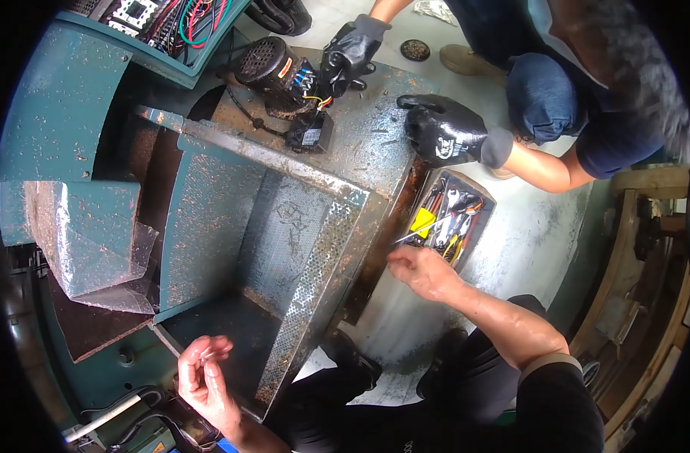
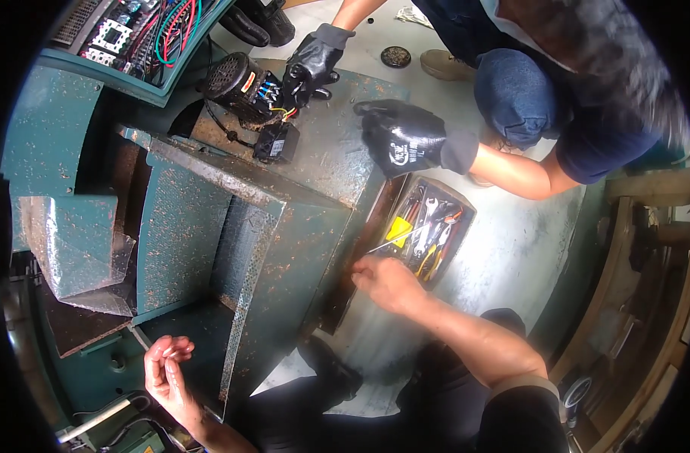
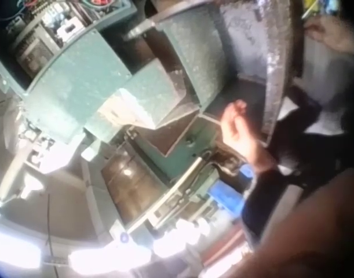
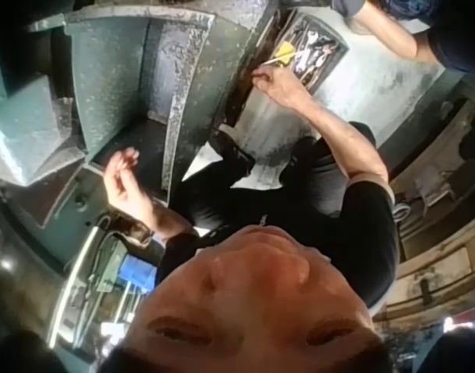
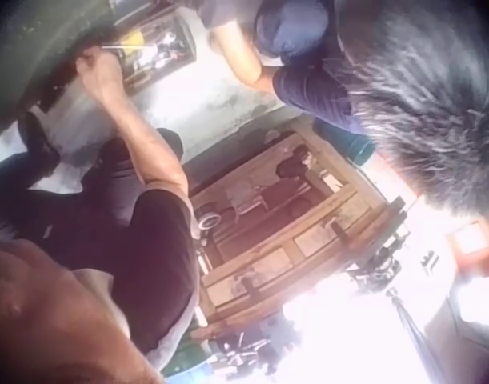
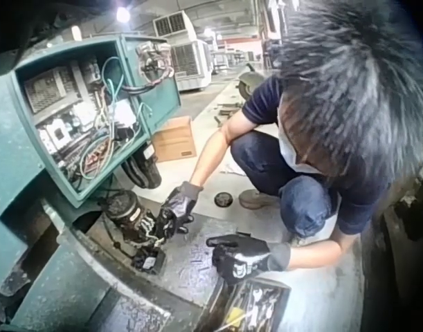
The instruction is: The person uses a screwdriver to disconnect wires from a motor, removes a small black box, and then replaces the old motor with a new one.
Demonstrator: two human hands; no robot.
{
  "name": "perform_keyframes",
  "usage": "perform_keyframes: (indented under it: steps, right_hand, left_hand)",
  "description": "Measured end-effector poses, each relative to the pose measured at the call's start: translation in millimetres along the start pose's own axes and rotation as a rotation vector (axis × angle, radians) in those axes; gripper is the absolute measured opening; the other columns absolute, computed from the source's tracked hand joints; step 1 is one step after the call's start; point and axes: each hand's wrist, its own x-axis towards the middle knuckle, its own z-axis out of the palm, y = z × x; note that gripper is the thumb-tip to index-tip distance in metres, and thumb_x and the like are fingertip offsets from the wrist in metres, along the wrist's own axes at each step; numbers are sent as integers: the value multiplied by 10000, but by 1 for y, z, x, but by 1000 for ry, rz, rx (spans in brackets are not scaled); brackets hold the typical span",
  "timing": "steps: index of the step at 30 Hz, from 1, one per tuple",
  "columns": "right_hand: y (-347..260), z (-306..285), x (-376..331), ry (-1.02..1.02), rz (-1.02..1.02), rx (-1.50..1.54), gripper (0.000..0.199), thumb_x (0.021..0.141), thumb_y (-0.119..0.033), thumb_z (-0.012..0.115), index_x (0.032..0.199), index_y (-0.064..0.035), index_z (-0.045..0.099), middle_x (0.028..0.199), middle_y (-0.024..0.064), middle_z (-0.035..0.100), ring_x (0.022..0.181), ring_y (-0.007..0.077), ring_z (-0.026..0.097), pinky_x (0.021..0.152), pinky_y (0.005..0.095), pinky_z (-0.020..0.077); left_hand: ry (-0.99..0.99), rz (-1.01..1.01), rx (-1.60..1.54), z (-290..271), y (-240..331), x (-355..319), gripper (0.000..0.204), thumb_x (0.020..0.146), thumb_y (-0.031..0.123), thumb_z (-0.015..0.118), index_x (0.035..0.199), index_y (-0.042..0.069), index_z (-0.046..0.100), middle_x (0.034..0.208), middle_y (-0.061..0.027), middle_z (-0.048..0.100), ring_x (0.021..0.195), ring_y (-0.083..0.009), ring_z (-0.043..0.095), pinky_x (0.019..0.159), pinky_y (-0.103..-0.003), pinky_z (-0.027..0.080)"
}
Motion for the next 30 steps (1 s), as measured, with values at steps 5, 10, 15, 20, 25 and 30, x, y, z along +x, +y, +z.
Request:
perform_keyframes:
  steps: [5,10,15,20,25,30]
  right_hand:
    - [3,3,3,19,-11,-29,365,886,-238,604,1148,15,620,963,187,688,904,275,662,834,358,504]
    - [0,3,3,14,-18,-41,365,883,-241,607,1148,9,621,955,187,688,901,279,664,830,361,503]
    - [-1,2,2,15,-21,-52,360,884,-244,601,1145,3,623,948,183,688,892,281,663,828,361,503]
    - [3,5,2,22,-36,-13,362,882,-246,600,1142,5,623,939,181,688,887,275,663,825,360,504]
    - [0,2,-1,23,-21,-20,362,886,-249,597,1138,9,625,937,186,687,887,276,663,823,359,505]
    - [1,3,-1,24,-26,-4,348,888,-234,605,1132,13,626,938,182,688,888,266,664,820,350,507]
  left_hand:
    - [5,0,-2,1,0,0,299,933,213,602,1114,-25,585,945,-158,687,824,-204,669,754,-295,515]
    - [-3,31,25,1,-1,0,307,959,229,563,1132,-24,582,936,-158,673,798,-189,647,722,-274,487]
    - [-7,29,8,1,0,0,308,958,226,565,1133,-26,581,940,-155,672,809,-190,647,731,-275,486]
    - [-18,35,-10,-1,-2,-1,308,958,219,563,1138,-31,576,953,-154,668,823,-189,646,740,-276,485]
    - [-24,40,1,-1,-1,-1,306,958,218,562,1140,-27,575,957,-152,668,820,-191,648,738,-276,486]
    - [-22,31,11,-1,-2,-1,307,957,222,566,1139,-26,576,955,-156,670,809,-192,649,732,-276,487]
